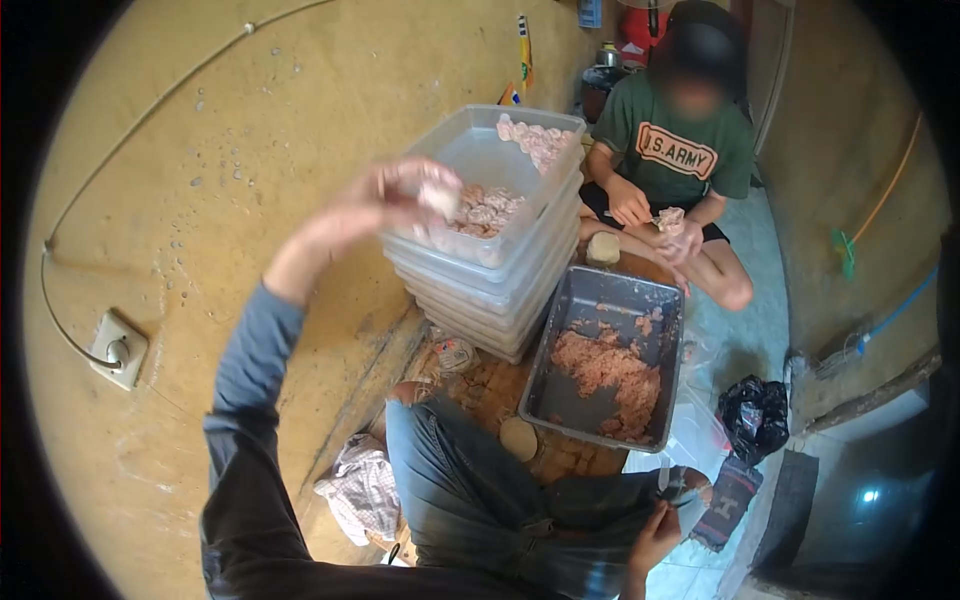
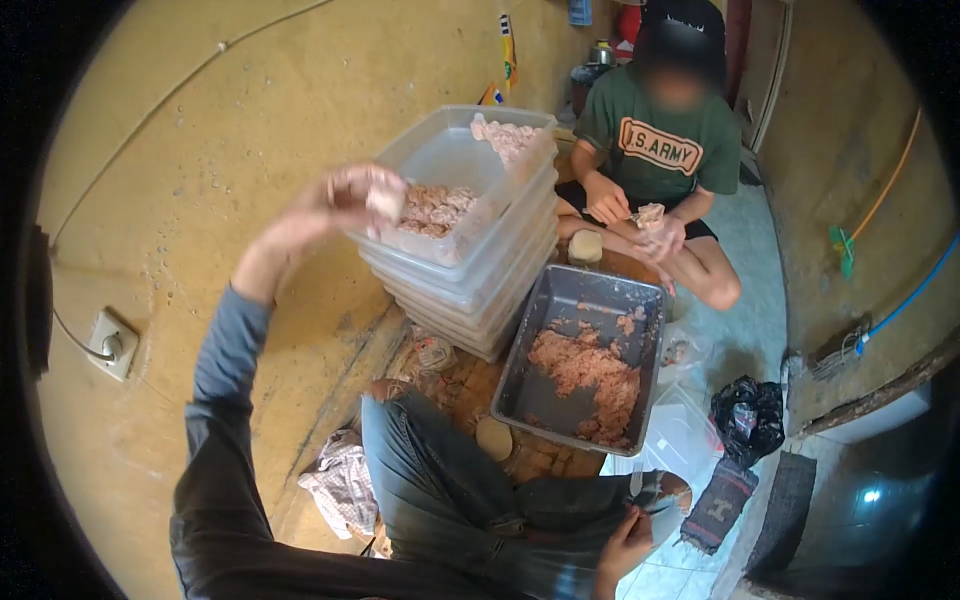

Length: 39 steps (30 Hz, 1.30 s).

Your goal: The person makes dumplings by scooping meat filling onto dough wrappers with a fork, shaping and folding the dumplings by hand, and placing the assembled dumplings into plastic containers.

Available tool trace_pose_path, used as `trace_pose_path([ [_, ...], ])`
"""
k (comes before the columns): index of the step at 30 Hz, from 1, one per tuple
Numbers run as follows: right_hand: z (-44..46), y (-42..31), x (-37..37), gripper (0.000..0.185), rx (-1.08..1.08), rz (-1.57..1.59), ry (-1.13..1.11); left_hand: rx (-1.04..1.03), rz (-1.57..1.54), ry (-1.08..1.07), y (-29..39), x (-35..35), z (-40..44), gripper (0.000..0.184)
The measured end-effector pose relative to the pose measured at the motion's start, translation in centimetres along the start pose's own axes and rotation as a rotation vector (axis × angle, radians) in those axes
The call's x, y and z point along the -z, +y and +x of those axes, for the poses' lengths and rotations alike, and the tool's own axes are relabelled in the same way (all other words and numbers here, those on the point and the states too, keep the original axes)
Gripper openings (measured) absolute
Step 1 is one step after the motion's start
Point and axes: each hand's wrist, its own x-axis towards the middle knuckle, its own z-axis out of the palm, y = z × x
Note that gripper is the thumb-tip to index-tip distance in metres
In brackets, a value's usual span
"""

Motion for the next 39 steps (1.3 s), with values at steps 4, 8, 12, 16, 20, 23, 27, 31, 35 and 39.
trace_pose_path([
  [4,-0.4,-0.2,-1.4,0.039,0.076,0.024,0.015,-0.073,0.272,-0.093,-5.3,9.6,6.9,0.049],
  [8,-0.6,-1.1,-1.2,0.035,0.109,-0.031,0.011,0.256,0.76,-0.299,-8.9,11.8,9.7,0.049],
  [12,-0.6,-1.3,-1.0,0.031,0.144,-0.02,-0.008,0.409,0.842,-0.535,-11.9,11.9,11.6,0.049],
  [16,-0.7,-0.6,-1.0,0.029,0.115,-0.004,-0.015,0.504,0.826,-0.576,-12.0,11.9,12.3,0.05],
  [20,-0.7,-1.0,-1.0,0.027,0.169,-0.017,0.009,0.609,0.861,-0.671,-11.7,12.2,12.5,0.051],
  [23,-0.6,-0.6,-1.2,0.027,0.182,-0.021,0.023,0.607,0.941,-0.699,-11.0,11.5,12.1,0.052],
  [27,-0.7,-0.6,-1.0,0.027,0.194,-0.042,0.019,0.571,0.889,-0.666,-10.3,11.2,11.4,0.048],
  [31,-0.6,-0.1,-1.2,0.024,0.173,-0.013,0.024,0.581,0.654,-0.604,-10.0,11.8,10.0,0.042],
  [35,-0.5,-0.4,-1.4,0.022,0.194,-0.022,0.036,0.58,0.514,-0.478,-9.9,11.0,9.6,0.037],
  [39,-0.6,-1.1,-1.2,0.022,0.201,-0.011,0.06,0.391,0.698,-0.443,-11.2,11.5,10.2,0.037],
])
